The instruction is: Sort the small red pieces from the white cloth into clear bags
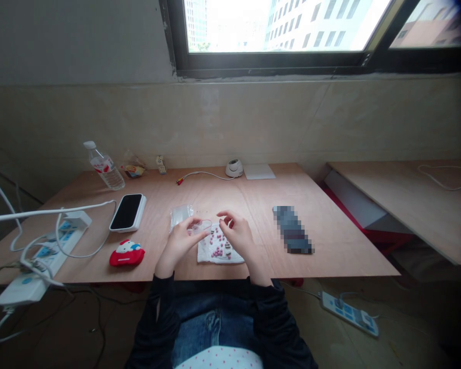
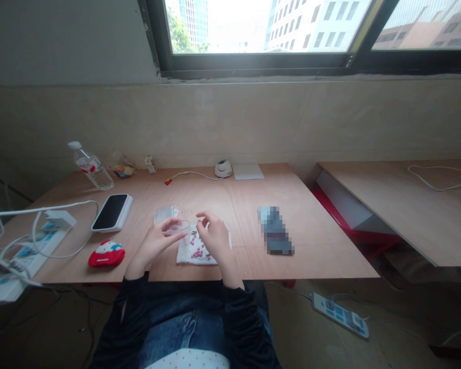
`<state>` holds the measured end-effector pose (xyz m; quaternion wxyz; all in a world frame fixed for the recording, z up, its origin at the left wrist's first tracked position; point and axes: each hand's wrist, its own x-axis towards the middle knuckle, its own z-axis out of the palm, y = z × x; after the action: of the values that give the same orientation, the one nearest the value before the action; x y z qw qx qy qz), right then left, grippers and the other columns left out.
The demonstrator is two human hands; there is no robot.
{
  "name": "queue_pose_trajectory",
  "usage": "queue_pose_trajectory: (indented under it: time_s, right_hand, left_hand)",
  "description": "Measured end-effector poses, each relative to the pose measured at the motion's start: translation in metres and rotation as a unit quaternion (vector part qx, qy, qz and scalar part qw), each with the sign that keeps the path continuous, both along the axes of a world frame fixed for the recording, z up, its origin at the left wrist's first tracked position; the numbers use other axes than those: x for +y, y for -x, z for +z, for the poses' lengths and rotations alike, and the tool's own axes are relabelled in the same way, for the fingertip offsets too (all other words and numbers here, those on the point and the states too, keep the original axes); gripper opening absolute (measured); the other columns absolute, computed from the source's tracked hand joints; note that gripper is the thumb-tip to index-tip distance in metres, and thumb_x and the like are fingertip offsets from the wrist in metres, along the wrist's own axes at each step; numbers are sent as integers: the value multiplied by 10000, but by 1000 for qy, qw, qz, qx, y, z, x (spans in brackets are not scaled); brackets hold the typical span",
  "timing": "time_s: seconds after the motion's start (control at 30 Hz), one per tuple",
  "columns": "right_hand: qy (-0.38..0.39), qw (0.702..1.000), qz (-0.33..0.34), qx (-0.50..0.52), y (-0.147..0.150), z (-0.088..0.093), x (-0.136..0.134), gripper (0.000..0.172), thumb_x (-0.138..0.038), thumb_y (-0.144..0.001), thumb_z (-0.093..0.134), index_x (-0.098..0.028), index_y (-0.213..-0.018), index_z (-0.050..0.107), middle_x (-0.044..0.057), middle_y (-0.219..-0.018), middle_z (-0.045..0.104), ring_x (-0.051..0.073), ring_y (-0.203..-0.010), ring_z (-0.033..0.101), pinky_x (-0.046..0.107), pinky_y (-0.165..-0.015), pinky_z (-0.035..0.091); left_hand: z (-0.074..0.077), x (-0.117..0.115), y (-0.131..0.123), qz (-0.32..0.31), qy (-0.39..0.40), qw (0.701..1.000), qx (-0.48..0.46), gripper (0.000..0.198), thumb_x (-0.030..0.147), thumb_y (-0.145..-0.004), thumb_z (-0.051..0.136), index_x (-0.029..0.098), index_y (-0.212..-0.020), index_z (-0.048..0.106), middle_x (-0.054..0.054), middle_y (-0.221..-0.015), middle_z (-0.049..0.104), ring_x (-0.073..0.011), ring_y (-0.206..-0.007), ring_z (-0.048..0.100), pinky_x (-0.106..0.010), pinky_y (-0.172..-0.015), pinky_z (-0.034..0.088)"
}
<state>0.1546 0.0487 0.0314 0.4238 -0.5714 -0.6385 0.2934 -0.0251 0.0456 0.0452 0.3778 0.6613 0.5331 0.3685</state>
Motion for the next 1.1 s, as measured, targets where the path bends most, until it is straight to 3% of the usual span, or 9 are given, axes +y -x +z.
queue_pose_trajectory:
  time_s: [0.33,0.97,1.1]
  right_hand:
    - [44,989,-4,-142,13,-41,11,168,-269,-784,587,-197,-900,686,61,-884,600,170,-832,547,253,-726,380]
    - [80,969,4,-235,35,-44,7,159,-268,-810,567,-169,-845,686,97,-881,670,203,-857,571,265,-700,344]
    - [52,967,9,-247,35,-45,5,187,-260,-849,518,-157,-860,673,106,-878,666,206,-874,564,273,-728,344]
  left_hand:
    - [-1,0,1,-6,5,1000,12,382,392,-699,690,182,-1012,628,-87,-1037,671,-224,-937,628,-336,-813,496]
    - [2,-1,1,-8,-5,1000,6,332,363,-710,677,182,-985,637,-72,-1005,678,-212,-921,631,-329,-822,494]
    - [3,-1,1,-14,0,1000,5,341,371,-711,677,186,-995,639,-75,-1025,676,-213,-935,628,-327,-831,491]
